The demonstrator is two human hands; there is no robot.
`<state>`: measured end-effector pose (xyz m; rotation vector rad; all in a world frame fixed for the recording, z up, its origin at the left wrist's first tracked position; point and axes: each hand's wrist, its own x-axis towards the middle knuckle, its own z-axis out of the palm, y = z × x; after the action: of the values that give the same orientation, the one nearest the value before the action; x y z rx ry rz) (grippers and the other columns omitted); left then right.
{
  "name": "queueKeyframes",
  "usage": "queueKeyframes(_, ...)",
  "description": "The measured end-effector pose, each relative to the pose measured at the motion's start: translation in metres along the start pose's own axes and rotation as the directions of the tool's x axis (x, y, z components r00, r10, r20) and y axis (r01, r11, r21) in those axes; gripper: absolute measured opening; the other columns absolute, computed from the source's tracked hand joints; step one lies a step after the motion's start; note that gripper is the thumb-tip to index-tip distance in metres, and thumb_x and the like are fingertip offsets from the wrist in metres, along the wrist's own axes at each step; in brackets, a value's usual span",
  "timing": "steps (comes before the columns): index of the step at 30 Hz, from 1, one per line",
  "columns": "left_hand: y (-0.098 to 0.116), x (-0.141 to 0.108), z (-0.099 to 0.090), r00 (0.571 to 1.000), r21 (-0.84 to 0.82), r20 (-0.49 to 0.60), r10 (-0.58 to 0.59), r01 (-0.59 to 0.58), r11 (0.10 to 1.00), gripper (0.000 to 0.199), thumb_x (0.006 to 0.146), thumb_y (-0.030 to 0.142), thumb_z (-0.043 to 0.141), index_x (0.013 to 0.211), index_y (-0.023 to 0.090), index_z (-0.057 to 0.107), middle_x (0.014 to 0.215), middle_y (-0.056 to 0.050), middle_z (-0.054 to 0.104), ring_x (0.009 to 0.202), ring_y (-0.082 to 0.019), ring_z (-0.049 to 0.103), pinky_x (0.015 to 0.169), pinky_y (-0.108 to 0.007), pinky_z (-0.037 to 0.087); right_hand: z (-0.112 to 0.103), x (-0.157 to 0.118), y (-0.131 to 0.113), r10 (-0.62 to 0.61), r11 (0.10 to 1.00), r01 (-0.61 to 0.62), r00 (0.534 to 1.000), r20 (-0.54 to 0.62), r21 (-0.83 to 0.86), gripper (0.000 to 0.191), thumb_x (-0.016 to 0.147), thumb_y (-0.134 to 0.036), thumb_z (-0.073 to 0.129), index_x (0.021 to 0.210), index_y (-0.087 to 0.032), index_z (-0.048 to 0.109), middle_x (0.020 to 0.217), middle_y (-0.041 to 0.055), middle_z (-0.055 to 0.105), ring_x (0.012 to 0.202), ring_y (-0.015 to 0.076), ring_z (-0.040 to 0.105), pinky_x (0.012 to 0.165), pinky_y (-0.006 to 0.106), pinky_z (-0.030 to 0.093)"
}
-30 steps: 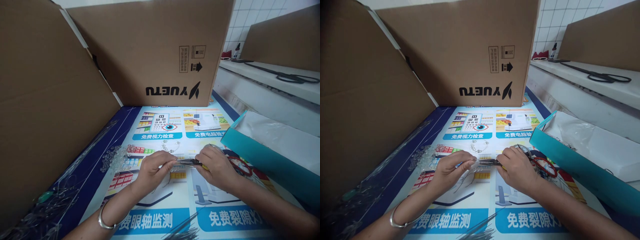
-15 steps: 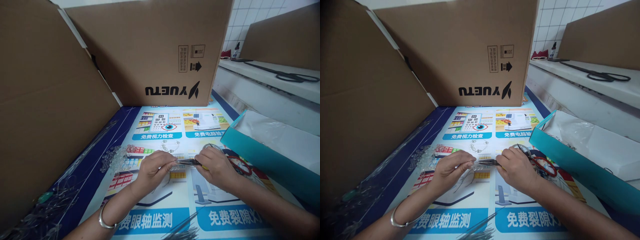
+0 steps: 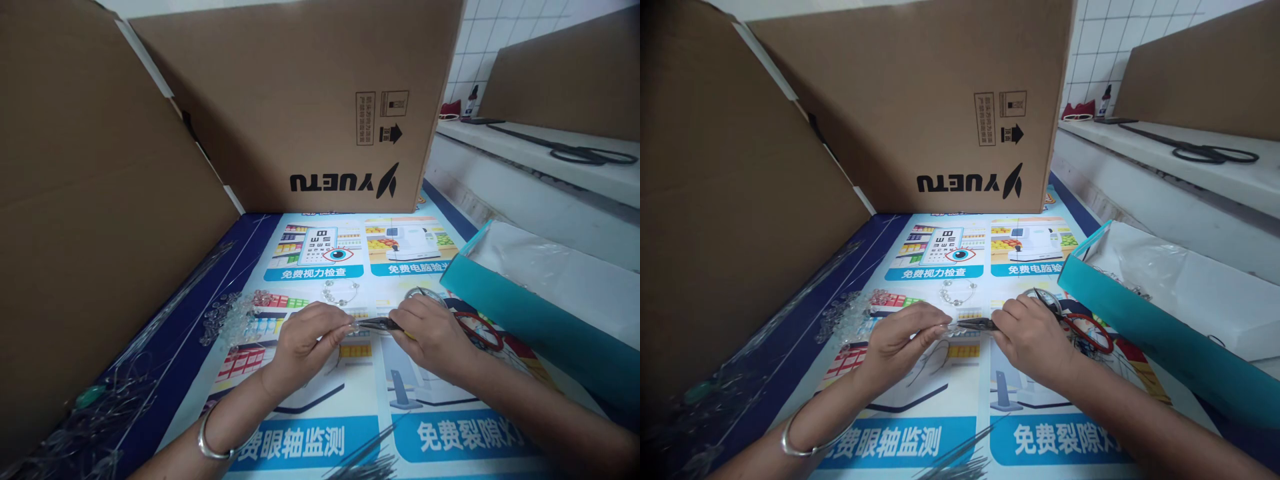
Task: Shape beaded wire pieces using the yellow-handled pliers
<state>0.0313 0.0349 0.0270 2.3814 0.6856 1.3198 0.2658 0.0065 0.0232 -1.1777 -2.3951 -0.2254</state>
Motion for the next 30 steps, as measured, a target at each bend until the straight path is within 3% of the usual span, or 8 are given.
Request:
queueKeyframes(4, -0.0003, -0.0002, -0.0011, 0.999, 0.012, 0.006, 0.038, -0.039, 0.999, 0.017, 0.077, 0.010, 0.058, 0.092, 0.017, 0.063, 0.080, -0.007, 0.068, 0.075, -0.015, 0.062, 0.067, -0.029, 0.051, -0.0011, 0.0004, 0.0005, -0.013, 1.000, 0.013, 1.000, -0.017, -0.010, 0.012, 0.081, -0.021, 0.050, 0.085, -0.016, 0.060, 0.079, 0.0068, 0.058, 0.082, 0.0200, 0.050, 0.072, 0.034, 0.039)
queueKeyframes(10, -0.0001, -0.0011, -0.0030, 0.976, 0.092, 0.030, 0.215, -0.217, 0.972, 0.022, 0.077, 0.009, 0.056, 0.096, 0.018, 0.060, 0.084, -0.006, 0.069, 0.074, -0.016, 0.062, 0.069, -0.032, 0.049, -0.0038, 0.0007, 0.0013, -0.046, 0.998, 0.044, 0.998, -0.044, -0.052, 0.013, 0.082, -0.020, 0.049, 0.086, -0.015, 0.060, 0.080, 0.0077, 0.059, 0.084, 0.0209, 0.050, 0.074, 0.036, 0.038)
queueKeyframes(14, 0.0015, -0.0007, -0.0032, 0.961, 0.132, 0.030, 0.275, -0.276, 0.952, 0.023, 0.075, 0.009, 0.058, 0.096, 0.018, 0.059, 0.085, -0.006, 0.068, 0.074, -0.015, 0.061, 0.067, -0.032, 0.049, -0.0064, 0.0014, 0.0024, -0.063, 0.995, 0.060, 0.997, -0.036, -0.086, 0.013, 0.082, -0.020, 0.048, 0.085, -0.015, 0.060, 0.078, 0.0079, 0.059, 0.083, 0.0209, 0.049, 0.073, 0.036, 0.038)
queueKeyframes(21, 0.0043, 0.0008, -0.0032, 0.967, 0.123, 0.040, 0.253, -0.256, 0.959, 0.020, 0.078, 0.011, 0.054, 0.096, 0.019, 0.059, 0.085, -0.006, 0.068, 0.074, -0.015, 0.061, 0.067, -0.032, 0.049, -0.0059, 0.0014, 0.0052, -0.072, 0.993, 0.068, 0.997, -0.042, -0.098, 0.013, 0.082, -0.021, 0.048, 0.084, -0.015, 0.060, 0.076, 0.0070, 0.058, 0.083, 0.0204, 0.049, 0.072, 0.035, 0.037)
queueKeyframes(30, -0.0004, -0.0036, -0.0019, 0.970, 0.123, 0.027, 0.241, -0.242, 0.962, 0.030, 0.076, 0.009, 0.056, 0.104, 0.019, 0.058, 0.088, -0.006, 0.068, 0.076, -0.017, 0.061, 0.068, -0.034, 0.049, -0.0051, 0.0023, -0.0005, -0.021, 0.997, 0.020, 1.000, -0.012, -0.075, 0.015, 0.083, -0.022, 0.047, 0.083, -0.015, 0.061, 0.078, 0.0078, 0.057, 0.083, 0.0210, 0.048, 0.074, 0.036, 0.036)
